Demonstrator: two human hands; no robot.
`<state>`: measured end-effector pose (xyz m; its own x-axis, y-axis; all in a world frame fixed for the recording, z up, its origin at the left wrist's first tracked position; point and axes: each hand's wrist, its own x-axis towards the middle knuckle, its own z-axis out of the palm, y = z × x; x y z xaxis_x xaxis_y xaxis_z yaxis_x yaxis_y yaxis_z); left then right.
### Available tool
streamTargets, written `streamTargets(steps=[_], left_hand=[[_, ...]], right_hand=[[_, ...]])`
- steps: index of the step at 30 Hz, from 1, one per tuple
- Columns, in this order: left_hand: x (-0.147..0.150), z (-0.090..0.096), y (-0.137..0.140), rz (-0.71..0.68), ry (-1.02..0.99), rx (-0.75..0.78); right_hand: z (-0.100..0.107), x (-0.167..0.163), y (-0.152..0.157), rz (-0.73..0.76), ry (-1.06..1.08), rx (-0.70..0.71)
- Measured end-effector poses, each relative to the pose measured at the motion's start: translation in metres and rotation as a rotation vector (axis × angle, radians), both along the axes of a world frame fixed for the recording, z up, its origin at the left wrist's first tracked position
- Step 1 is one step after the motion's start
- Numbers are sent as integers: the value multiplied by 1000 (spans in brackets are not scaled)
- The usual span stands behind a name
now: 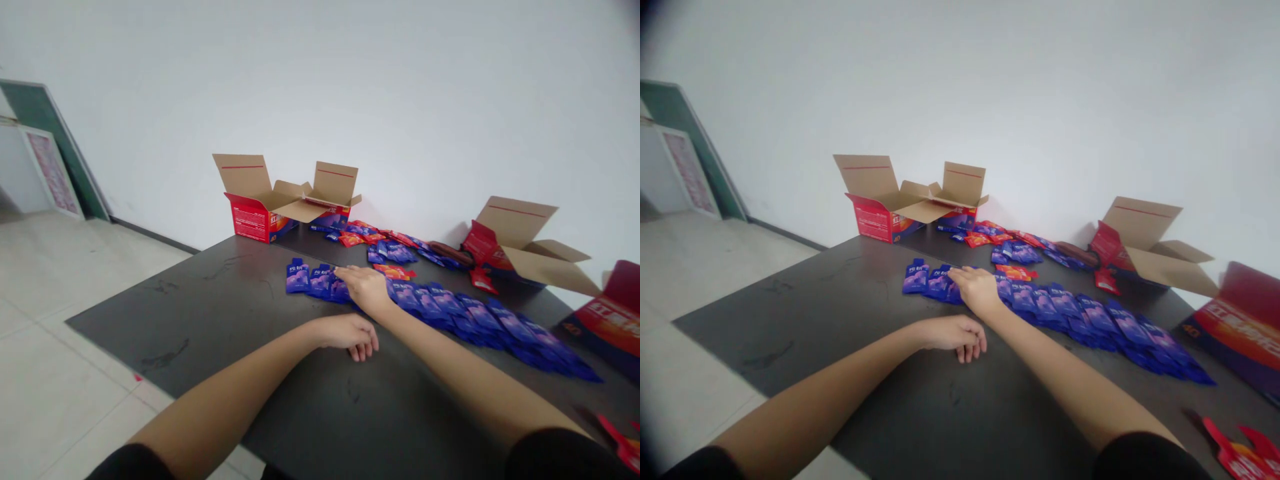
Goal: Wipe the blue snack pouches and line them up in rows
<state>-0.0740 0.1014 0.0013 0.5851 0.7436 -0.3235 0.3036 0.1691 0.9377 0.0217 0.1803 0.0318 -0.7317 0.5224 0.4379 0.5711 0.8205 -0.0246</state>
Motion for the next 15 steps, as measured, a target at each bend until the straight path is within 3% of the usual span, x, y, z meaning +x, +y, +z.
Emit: streamTargets(steps=[4, 8, 11, 13, 15], left_hand=[[1, 6, -5, -80, 92, 65], [1, 10, -10, -86, 160, 155], [1, 10, -12, -82, 195, 207], [1, 9, -14, -87, 239, 303], [1, 10, -17, -87, 303, 436]], right_hand=[[-8, 2, -13, -6, -87, -53], [5, 15, -9, -76, -38, -95], [23, 35, 30, -308, 91, -191], [34, 52, 71, -477, 123, -277], [40, 71, 115, -546, 122, -332]])
